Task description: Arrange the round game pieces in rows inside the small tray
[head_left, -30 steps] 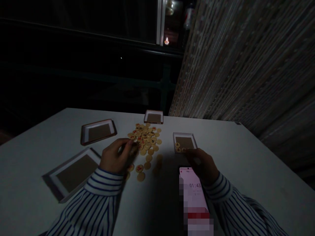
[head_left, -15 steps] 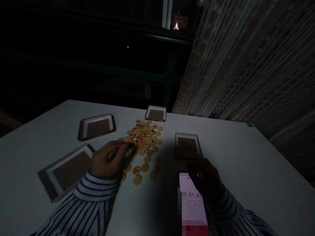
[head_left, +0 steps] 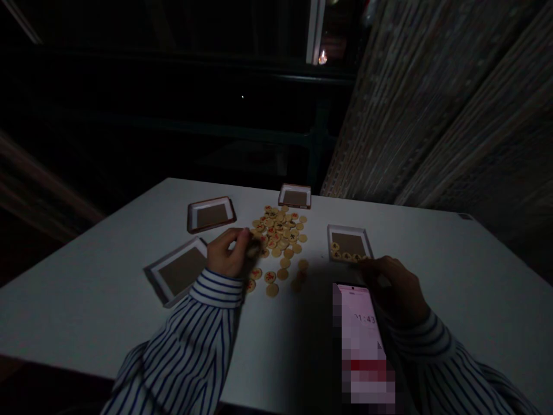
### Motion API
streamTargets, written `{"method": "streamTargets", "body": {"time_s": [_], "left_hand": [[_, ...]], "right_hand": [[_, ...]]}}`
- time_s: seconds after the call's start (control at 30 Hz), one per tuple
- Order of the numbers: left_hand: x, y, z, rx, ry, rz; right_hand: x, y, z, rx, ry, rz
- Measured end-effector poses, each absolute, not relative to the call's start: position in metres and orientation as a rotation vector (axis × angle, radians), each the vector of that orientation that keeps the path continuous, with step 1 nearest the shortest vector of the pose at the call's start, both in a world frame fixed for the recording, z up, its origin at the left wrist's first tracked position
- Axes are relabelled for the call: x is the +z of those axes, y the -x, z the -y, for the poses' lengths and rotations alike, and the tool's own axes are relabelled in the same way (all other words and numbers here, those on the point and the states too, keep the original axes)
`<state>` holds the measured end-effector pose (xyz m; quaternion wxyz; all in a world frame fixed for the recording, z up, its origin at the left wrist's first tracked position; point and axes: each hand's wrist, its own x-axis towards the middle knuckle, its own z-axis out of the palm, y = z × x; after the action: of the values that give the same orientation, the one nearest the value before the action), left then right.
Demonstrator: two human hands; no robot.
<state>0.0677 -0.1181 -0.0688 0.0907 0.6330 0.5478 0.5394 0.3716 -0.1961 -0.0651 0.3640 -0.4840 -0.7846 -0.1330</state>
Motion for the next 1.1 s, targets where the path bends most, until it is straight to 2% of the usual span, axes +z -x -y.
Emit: {"method": "streamTargets", "body": {"time_s": [0.23, 0.67, 1.1], "left_hand": [[-0.069, -0.062, 0.110, 1.724, -1.586, -1.607], [-0.067, -0.049, 0.106, 1.940, -1.424, -1.497], [-0.059, -0.056, 0.113, 1.864, -1.431, -1.594]], "right_hand": [[-0.069, -0.374, 0.197, -0.380, 1.247, 2.043], [-0.074, -0.371, 0.196, -0.371, 1.203, 2.118], [-0.082, -0.369, 0.196, -0.277, 1.308, 2.154]]}}
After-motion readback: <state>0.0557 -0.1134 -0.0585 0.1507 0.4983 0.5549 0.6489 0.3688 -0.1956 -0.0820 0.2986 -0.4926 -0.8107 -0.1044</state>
